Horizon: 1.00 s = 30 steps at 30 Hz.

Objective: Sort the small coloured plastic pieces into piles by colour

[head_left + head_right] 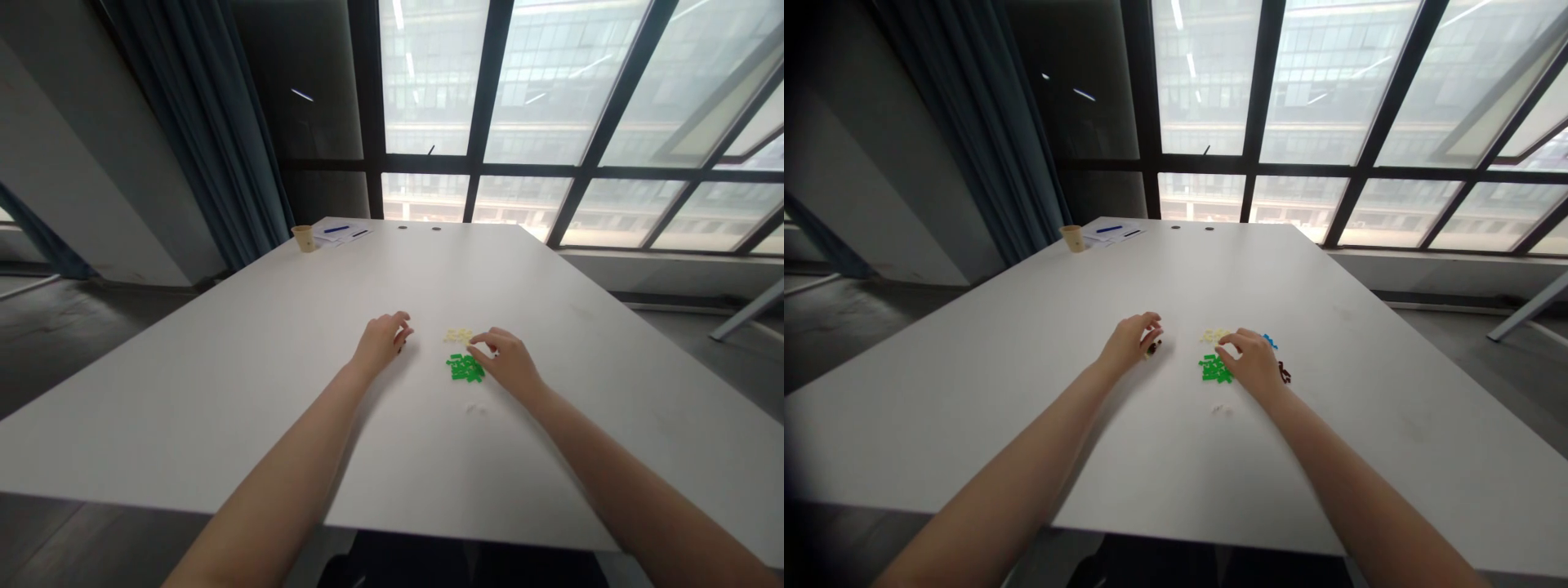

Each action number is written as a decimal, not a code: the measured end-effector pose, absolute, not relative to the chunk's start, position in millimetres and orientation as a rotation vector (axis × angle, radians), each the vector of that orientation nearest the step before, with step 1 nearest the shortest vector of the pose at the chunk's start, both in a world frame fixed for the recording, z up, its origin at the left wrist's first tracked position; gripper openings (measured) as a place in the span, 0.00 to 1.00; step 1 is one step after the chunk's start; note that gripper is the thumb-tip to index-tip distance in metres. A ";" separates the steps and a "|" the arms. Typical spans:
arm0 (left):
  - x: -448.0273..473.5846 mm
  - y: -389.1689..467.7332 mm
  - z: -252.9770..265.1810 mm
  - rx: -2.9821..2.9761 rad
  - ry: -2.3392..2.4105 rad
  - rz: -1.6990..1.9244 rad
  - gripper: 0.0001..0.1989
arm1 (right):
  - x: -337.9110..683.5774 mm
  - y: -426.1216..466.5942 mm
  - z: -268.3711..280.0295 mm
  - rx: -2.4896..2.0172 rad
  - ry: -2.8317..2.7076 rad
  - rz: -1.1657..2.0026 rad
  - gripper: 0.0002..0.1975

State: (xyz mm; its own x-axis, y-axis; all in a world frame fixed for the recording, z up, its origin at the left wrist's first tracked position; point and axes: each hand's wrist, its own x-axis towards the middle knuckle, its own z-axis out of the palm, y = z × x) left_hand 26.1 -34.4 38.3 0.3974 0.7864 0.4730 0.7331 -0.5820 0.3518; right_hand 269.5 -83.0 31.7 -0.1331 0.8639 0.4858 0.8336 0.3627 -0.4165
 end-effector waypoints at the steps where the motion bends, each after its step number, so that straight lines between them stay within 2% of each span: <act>1: 22.1 -30.3 36.2 2.523 1.475 0.926 0.09 | 272.1 -73.5 32.0 -1.526 -1.956 0.062 0.08; 5: 14.9 -23.4 27.6 2.463 1.598 0.889 0.11 | 267.8 -39.2 33.5 -1.700 -2.013 0.134 0.09; 15: 13.0 -22.1 18.8 2.427 1.470 0.953 0.12 | 237.1 -0.9 26.6 -1.934 -2.234 0.168 0.10; 23: 12.0 -17.2 15.8 2.403 1.539 0.939 0.12 | 239.7 -8.1 31.3 -1.906 -2.183 0.068 0.12; 30: 12.9 -15.3 5.9 2.447 1.532 0.733 0.12 | 251.3 -41.8 34.6 -1.730 -2.129 0.017 0.12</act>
